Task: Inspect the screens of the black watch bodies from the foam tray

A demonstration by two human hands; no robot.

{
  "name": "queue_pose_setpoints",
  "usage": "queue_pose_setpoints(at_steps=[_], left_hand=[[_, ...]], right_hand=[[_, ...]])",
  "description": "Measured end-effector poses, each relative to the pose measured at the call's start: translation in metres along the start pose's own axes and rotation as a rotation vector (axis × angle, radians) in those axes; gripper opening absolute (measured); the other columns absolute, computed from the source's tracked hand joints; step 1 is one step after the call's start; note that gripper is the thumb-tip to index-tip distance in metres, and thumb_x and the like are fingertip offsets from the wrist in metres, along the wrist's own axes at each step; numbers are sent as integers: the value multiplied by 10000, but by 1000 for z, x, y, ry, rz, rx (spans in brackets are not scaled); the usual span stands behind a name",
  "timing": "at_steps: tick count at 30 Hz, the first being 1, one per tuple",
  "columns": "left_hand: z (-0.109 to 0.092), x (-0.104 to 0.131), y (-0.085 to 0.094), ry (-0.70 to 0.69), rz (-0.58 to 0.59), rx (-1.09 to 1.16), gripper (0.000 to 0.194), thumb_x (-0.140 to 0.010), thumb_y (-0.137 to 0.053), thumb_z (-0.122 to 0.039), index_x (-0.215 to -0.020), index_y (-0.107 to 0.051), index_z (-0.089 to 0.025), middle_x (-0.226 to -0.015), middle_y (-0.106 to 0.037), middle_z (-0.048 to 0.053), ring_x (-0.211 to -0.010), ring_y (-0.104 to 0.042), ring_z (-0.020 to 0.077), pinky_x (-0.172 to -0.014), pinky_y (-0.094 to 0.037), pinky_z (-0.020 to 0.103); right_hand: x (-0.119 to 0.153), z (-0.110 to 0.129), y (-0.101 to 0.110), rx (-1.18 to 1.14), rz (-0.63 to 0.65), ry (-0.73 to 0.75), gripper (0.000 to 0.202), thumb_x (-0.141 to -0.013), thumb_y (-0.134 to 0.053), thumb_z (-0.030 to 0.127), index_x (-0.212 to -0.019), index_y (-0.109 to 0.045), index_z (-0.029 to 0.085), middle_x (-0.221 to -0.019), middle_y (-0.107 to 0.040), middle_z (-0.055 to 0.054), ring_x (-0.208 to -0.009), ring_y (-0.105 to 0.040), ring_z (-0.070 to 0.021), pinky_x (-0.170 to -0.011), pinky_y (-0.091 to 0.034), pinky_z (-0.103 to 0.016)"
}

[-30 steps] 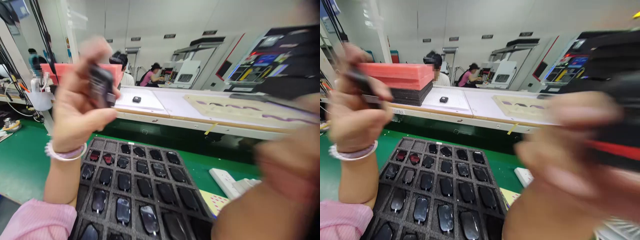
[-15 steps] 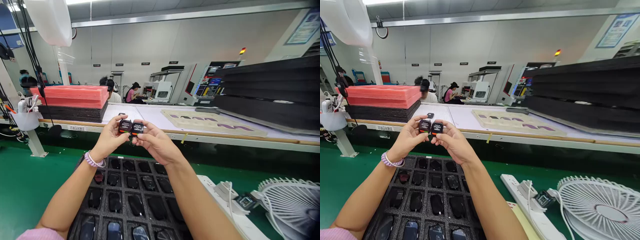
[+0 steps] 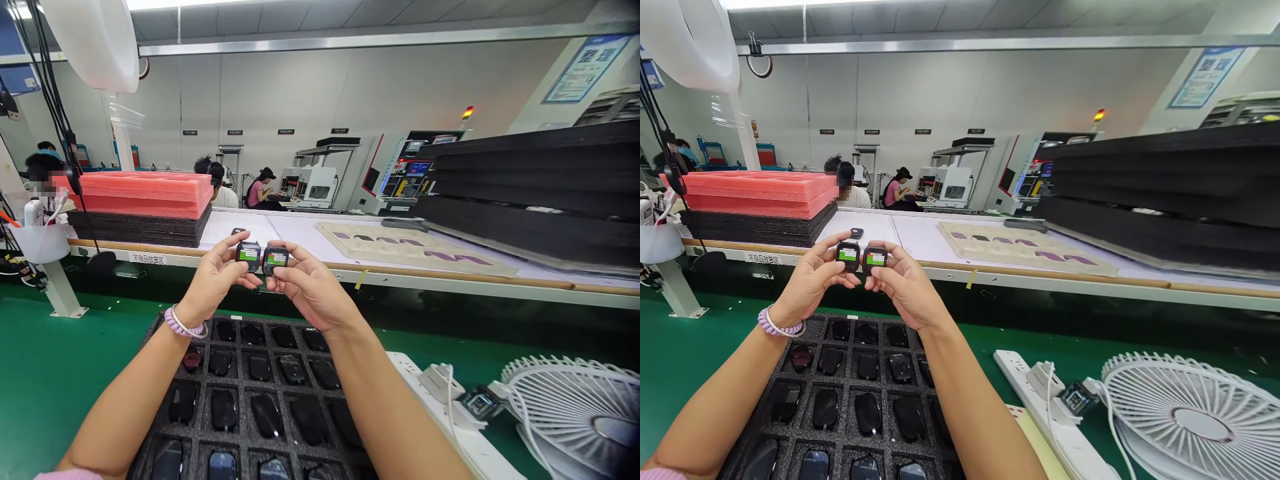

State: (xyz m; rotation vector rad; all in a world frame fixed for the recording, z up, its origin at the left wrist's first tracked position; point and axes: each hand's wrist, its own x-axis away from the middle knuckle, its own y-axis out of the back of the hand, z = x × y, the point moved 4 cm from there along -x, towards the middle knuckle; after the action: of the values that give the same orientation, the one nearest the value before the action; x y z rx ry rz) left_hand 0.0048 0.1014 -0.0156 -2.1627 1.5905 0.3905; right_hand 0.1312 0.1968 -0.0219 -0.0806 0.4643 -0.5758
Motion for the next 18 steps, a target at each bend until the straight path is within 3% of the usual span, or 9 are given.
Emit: queue_pose_setpoints(at_steps=[8, 18], left_hand=[[-1, 1, -3, -4, -4, 12, 437, -822, -635, -219, -1250, -564, -167, -852, -629, 9, -636, -716, 156, -617, -604, 207], [1, -1, 1, -9, 9, 49, 508, -806, -624, -243, -1303, -554, -163, -833, -619, 5, -645, -719, 169, -631, -611, 228]], right_hand=[[-1, -2, 0, -20, -22, 28, 474, -711, -879, 321, -1092, -620, 210, -871, -621, 6, -595, -564, -103, -558, -475, -224], [-2, -3, -1, -3, -31, 46, 473, -698, -836, 276, -1111, -611, 221, -869, -617, 3, -643, -568, -129, -599, -486, -256]])
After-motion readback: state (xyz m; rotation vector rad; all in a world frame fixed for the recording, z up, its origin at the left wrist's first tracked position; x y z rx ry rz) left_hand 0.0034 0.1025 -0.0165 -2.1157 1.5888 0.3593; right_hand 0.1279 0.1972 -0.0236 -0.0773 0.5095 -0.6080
